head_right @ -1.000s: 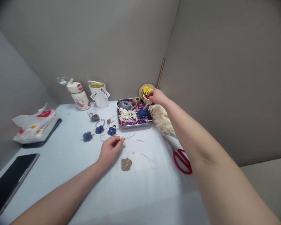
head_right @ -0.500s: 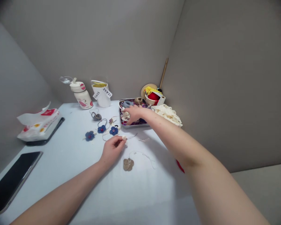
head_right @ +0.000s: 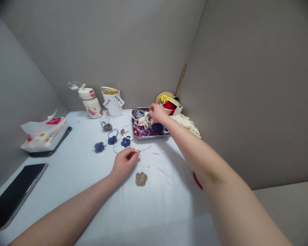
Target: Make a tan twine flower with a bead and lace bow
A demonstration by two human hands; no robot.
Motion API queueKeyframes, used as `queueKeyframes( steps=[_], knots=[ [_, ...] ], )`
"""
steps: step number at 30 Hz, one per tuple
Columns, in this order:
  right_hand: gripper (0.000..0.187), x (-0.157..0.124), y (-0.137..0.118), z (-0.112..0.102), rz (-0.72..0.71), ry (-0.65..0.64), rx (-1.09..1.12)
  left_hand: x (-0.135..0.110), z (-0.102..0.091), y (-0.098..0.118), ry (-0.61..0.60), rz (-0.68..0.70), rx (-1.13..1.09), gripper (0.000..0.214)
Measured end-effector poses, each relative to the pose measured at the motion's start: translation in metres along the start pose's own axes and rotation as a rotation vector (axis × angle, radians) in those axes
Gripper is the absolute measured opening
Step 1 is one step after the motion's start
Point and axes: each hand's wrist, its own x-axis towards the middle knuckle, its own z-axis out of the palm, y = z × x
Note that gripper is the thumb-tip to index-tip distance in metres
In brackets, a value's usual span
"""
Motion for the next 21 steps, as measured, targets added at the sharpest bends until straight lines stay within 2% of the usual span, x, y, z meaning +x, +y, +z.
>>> queueKeyframes(
  steps=[6, 11, 13, 16, 19, 21],
  knots=[
    [0.034, 0.002, 0.015, -0.017, 0.212, 0.185, 0.0, 0.0, 0.0, -0.001, -0.001, 0.001, 0.002, 0.012],
    [0.037, -0.001, 0.026, -0.027, 0.294, 0.207, -0.042, 0.0, 0.0, -0.002, 0.003, -0.003, -0.001, 0.012],
    [0.04, 0.0, 0.029, -0.027, 0.29, 0.166, -0.062, 0.0, 0.001, -0.003, 0.0, -0.005, -0.003, 0.012],
    [0.044, 0.0, 0.029, -0.022, 0.2, -0.005, -0.083, 0.0, 0.001, -0.003, -0.002, -0.006, -0.007, 0.012],
    [0.069, -0.004, 0.019, -0.011, 0.065, -0.17, -0.11, 0.0, 0.001, -0.004, -0.001, -0.001, -0.004, 0.012],
    [0.081, -0.007, 0.01, -0.002, 0.006, -0.216, -0.138, 0.0, 0.001, -0.004, -0.004, -0.002, -0.003, 0.012]
  ],
)
